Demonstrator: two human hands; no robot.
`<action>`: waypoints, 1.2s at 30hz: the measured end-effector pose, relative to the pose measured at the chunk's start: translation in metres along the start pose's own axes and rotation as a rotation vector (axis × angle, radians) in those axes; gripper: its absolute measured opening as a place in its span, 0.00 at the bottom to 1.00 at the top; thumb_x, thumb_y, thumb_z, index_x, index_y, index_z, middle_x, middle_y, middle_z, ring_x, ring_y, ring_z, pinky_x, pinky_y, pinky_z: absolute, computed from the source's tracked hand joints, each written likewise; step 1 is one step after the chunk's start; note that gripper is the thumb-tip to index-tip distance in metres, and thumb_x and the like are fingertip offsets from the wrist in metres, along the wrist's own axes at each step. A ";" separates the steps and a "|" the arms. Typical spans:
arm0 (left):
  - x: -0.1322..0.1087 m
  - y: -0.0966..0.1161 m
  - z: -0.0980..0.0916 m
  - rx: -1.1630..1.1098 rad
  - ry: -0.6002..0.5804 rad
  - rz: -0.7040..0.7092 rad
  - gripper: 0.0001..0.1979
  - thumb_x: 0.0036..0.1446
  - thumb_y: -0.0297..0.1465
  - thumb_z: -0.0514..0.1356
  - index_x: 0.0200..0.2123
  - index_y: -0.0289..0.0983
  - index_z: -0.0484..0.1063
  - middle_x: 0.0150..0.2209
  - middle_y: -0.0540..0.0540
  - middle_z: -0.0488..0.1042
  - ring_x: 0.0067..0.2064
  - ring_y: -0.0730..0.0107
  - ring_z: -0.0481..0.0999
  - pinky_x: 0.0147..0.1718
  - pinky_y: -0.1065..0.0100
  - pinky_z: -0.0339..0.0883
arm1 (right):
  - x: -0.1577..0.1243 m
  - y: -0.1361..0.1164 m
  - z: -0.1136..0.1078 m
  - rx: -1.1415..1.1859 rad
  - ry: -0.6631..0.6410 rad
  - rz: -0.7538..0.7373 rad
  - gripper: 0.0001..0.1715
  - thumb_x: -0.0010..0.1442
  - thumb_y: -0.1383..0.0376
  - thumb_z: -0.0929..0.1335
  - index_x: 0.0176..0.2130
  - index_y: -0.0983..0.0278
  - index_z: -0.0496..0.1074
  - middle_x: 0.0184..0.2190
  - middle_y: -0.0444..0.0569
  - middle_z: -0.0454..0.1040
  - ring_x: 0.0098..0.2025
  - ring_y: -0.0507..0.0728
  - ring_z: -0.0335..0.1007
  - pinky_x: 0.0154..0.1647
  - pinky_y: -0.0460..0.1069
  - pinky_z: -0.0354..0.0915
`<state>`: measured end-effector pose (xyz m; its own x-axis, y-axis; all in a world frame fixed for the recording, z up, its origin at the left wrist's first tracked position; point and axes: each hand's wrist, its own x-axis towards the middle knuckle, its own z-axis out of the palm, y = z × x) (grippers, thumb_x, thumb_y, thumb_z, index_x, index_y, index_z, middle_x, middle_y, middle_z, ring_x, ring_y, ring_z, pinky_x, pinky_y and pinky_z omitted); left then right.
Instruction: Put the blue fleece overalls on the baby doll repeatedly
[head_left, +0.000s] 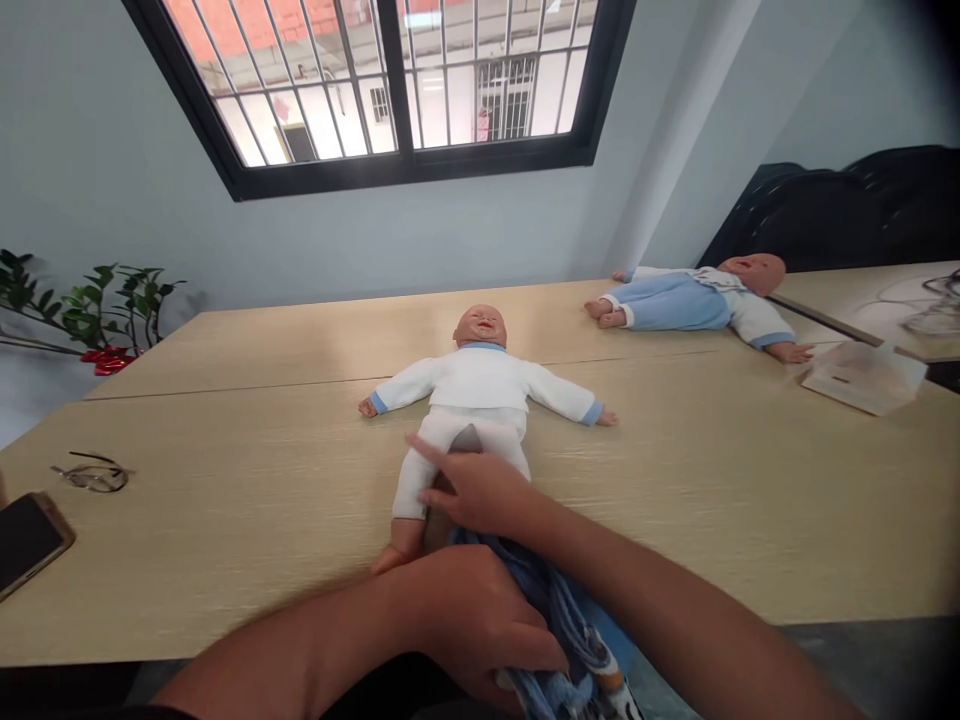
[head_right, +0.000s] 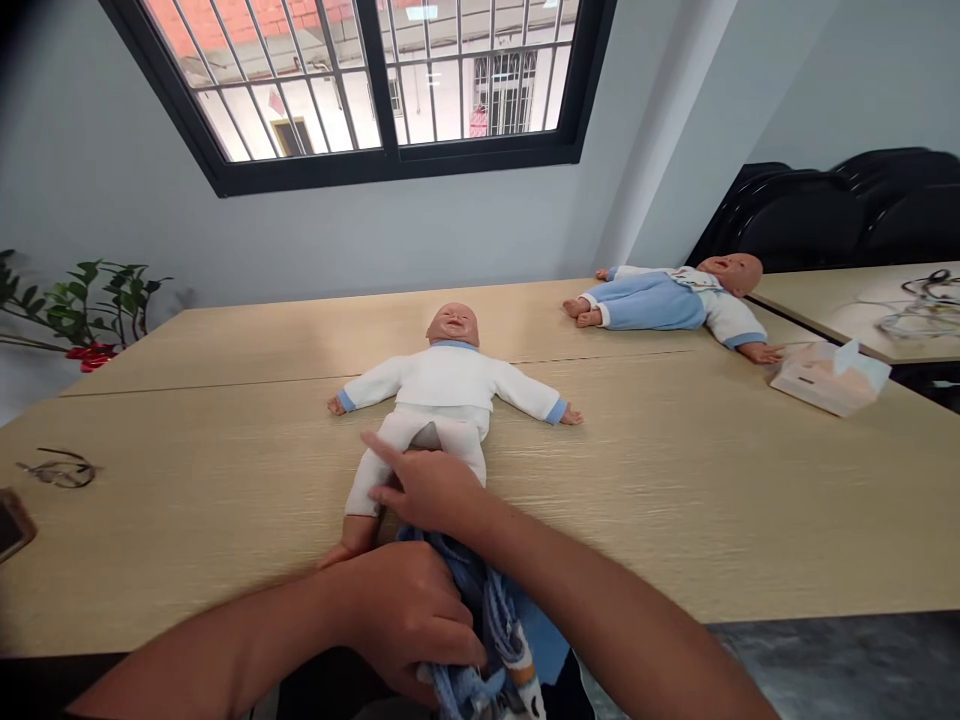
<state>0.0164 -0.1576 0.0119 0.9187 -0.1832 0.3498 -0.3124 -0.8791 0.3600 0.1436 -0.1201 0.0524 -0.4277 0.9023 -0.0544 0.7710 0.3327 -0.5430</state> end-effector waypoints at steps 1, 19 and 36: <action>0.000 -0.001 0.000 -0.012 -0.026 -0.011 0.17 0.58 0.43 0.66 0.47 0.41 0.75 0.33 0.51 0.84 0.28 0.67 0.79 0.20 0.62 0.59 | -0.001 -0.002 0.001 -0.019 -0.035 -0.045 0.41 0.67 0.40 0.64 0.72 0.51 0.58 0.44 0.55 0.84 0.44 0.70 0.80 0.39 0.56 0.67; -0.002 -0.001 -0.013 0.044 -0.052 -0.086 0.16 0.58 0.41 0.66 0.47 0.40 0.74 0.34 0.51 0.83 0.33 0.66 0.80 0.26 0.62 0.63 | 0.013 0.012 -0.014 0.699 0.269 0.209 0.23 0.59 0.58 0.72 0.51 0.57 0.63 0.24 0.38 0.62 0.26 0.55 0.60 0.29 0.51 0.57; -0.036 -0.059 -0.068 0.303 0.916 -0.622 0.17 0.58 0.32 0.64 0.50 0.41 0.67 0.48 0.44 0.73 0.50 0.59 0.74 0.51 0.57 0.69 | 0.006 0.043 -0.045 1.220 0.161 0.200 0.62 0.59 0.52 0.75 0.76 0.57 0.42 0.57 0.53 0.76 0.52 0.61 0.78 0.56 0.56 0.72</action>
<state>-0.0149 -0.0688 0.0365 0.3340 0.5998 0.7271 0.3194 -0.7978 0.5114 0.1949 -0.0877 0.0667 -0.2246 0.9597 -0.1689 -0.1619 -0.2077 -0.9647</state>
